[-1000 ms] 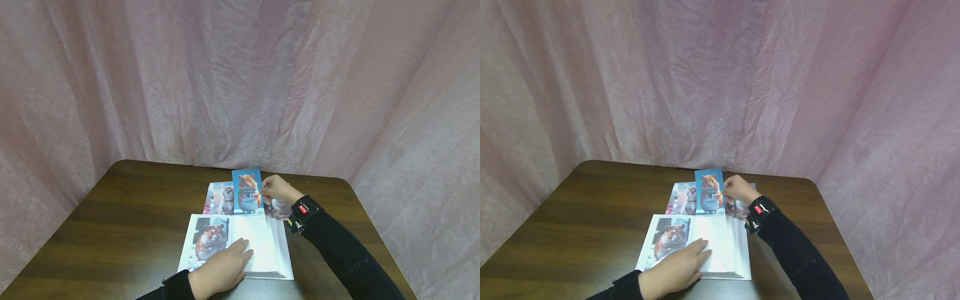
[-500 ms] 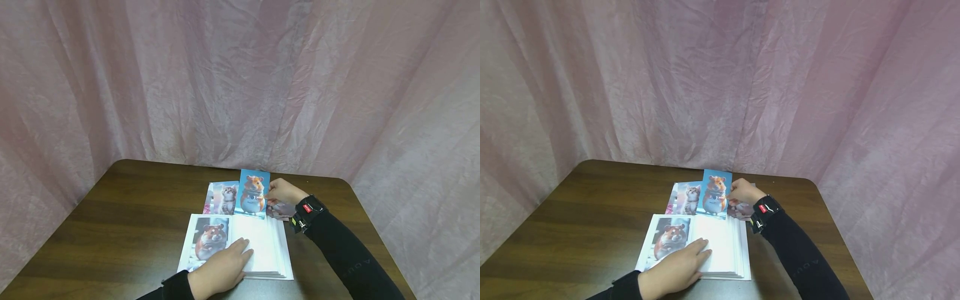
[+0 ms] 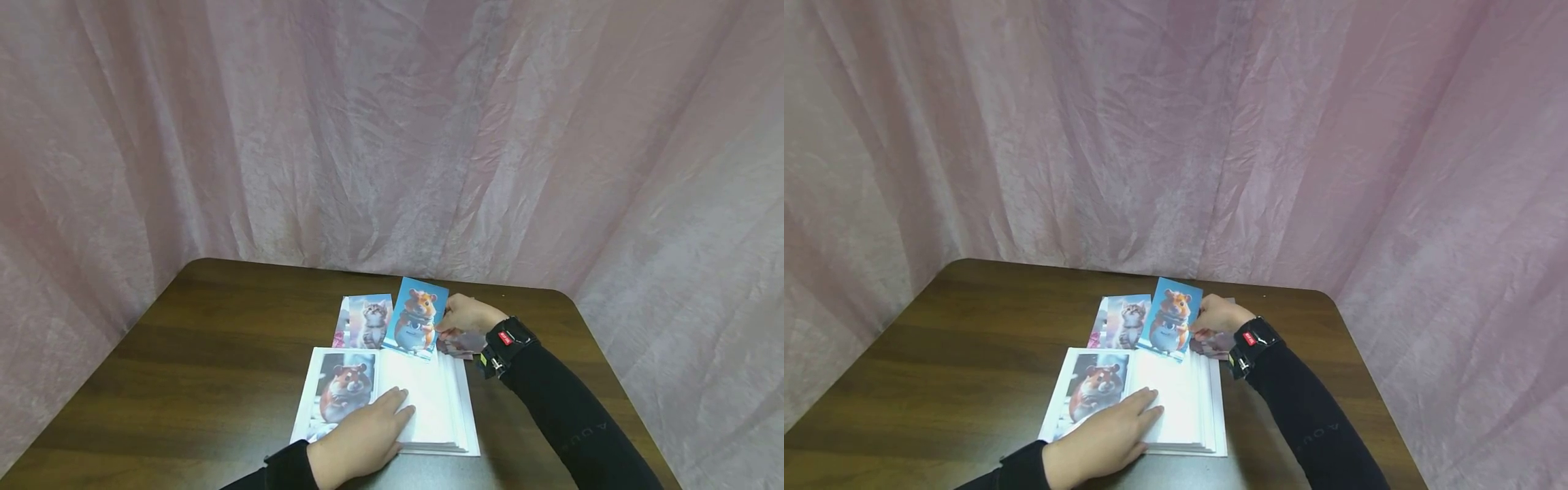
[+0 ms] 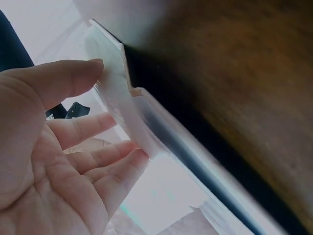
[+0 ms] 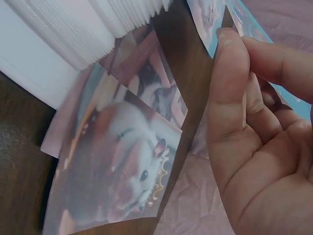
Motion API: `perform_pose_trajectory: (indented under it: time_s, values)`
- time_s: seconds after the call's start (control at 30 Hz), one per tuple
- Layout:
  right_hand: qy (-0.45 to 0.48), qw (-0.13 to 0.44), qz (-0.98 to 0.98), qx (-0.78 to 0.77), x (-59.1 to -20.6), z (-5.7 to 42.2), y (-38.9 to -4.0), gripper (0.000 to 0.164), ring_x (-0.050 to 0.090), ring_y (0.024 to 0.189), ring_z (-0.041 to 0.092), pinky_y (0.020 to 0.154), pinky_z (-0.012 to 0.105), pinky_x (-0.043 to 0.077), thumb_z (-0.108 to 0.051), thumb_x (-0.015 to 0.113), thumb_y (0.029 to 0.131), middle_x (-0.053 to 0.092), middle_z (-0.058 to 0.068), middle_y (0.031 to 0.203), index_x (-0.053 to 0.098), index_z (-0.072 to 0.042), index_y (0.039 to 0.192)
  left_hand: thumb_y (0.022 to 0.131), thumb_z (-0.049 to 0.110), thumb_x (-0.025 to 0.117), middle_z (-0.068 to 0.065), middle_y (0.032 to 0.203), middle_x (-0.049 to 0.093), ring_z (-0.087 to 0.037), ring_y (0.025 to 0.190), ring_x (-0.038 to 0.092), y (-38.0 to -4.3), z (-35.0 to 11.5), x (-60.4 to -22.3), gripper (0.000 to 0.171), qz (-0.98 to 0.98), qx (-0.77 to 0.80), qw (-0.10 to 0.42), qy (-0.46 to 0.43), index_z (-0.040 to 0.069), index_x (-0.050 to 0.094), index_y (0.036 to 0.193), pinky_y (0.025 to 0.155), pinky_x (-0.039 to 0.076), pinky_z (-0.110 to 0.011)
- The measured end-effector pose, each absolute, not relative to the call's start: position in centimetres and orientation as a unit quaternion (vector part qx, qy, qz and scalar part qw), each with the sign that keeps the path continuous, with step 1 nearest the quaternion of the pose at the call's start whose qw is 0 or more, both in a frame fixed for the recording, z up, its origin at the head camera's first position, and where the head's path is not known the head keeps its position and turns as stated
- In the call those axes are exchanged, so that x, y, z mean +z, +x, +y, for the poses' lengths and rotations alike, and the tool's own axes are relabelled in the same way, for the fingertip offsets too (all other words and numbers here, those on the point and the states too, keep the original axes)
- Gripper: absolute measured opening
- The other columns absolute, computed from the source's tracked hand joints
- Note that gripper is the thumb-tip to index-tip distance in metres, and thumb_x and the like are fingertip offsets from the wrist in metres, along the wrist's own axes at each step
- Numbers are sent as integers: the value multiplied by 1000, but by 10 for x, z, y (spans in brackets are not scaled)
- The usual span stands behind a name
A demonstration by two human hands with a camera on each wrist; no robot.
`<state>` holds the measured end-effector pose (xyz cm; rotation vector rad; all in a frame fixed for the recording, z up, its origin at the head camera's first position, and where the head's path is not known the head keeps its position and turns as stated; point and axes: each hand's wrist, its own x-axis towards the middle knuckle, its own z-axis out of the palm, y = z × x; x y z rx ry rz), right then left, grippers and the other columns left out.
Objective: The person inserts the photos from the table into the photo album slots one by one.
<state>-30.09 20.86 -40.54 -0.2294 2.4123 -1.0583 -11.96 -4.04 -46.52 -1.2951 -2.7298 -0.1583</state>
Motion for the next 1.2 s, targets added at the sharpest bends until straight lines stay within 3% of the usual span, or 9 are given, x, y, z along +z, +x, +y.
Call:
perform_pose_trajectory:
  time_s: [0.13, 0.33, 0.43, 0.57, 0.7, 0.93, 1.07, 1.2]
  values:
    - [-97, 255, 880, -388, -401, 208, -302, 9, 70, 89, 42, 79, 46, 59, 1, 69, 91, 70, 28, 91, 61, 6, 91, 90, 32, 73, -15, 140, 55, -26, 132, 51, -120, -40, -465, 51, -900, -50, 57, -428, 7, 63, 134, 99, 51, -32]
    - [-134, 252, 902, -324, -385, 202, -305, 7, 71, 88, 40, 76, 39, 60, 0, 69, 91, 72, 17, 82, 66, 5, 87, 90, 31, 74, -15, 139, 55, -27, 132, 52, -120, -41, -465, 51, -898, -49, 64, -433, 6, 63, 133, 99, 51, -32]
    - [-156, 249, 908, -300, -377, 196, -307, 5, 71, 86, 39, 72, 36, 61, 1, 68, 90, 71, 15, 80, 66, 5, 93, 90, 31, 74, -16, 139, 55, -27, 132, 52, -119, -40, -465, 51, -898, -51, 67, -432, 6, 63, 133, 100, 51, -33]
    - [-163, 254, 910, -285, -375, 191, -309, 15, 72, 79, 32, 72, 35, 60, 2, 68, 90, 71, 13, 79, 64, 8, 102, 89, 30, 74, -15, 139, 55, -27, 132, 52, -119, -40, -465, 51, -899, -54, 67, -429, 6, 63, 133, 100, 50, -33]
    - [-157, 260, 911, -279, -380, 191, -310, 13, 70, 74, 22, 71, 32, 60, 1, 69, 90, 70, 10, 79, 63, 6, 100, 89, 30, 74, -15, 139, 56, -27, 132, 52, -118, -40, -465, 50, -899, -55, 68, -429, 6, 63, 133, 100, 50, -33]
    - [-148, 284, 905, -279, -386, 190, -308, 11, 71, 87, 38, 77, 38, 60, 2, 69, 91, 71, 17, 84, 60, 5, 97, 90, 31, 74, -15, 141, 54, -27, 133, 51, -118, -41, -466, 51, -901, -54, 54, -427, 8, 62, 134, 102, 49, -33]
    - [-148, 304, 902, -271, -388, 188, -305, 10, 70, 89, 39, 80, 42, 59, 2, 68, 91, 72, 22, 89, 62, 7, 96, 89, 31, 75, -15, 141, 54, -27, 133, 51, -119, -41, -466, 52, -901, -51, 57, -427, 7, 63, 133, 103, 48, -33]
    - [-146, 320, 902, -250, -393, 187, -304, 7, 71, 84, 34, 77, 38, 59, -1, 70, 91, 72, 21, 88, 63, 3, 92, 89, 31, 75, -15, 140, 55, -27, 132, 52, -119, -40, -466, 52, -901, -51, 58, -426, 7, 63, 133, 104, 47, -34]
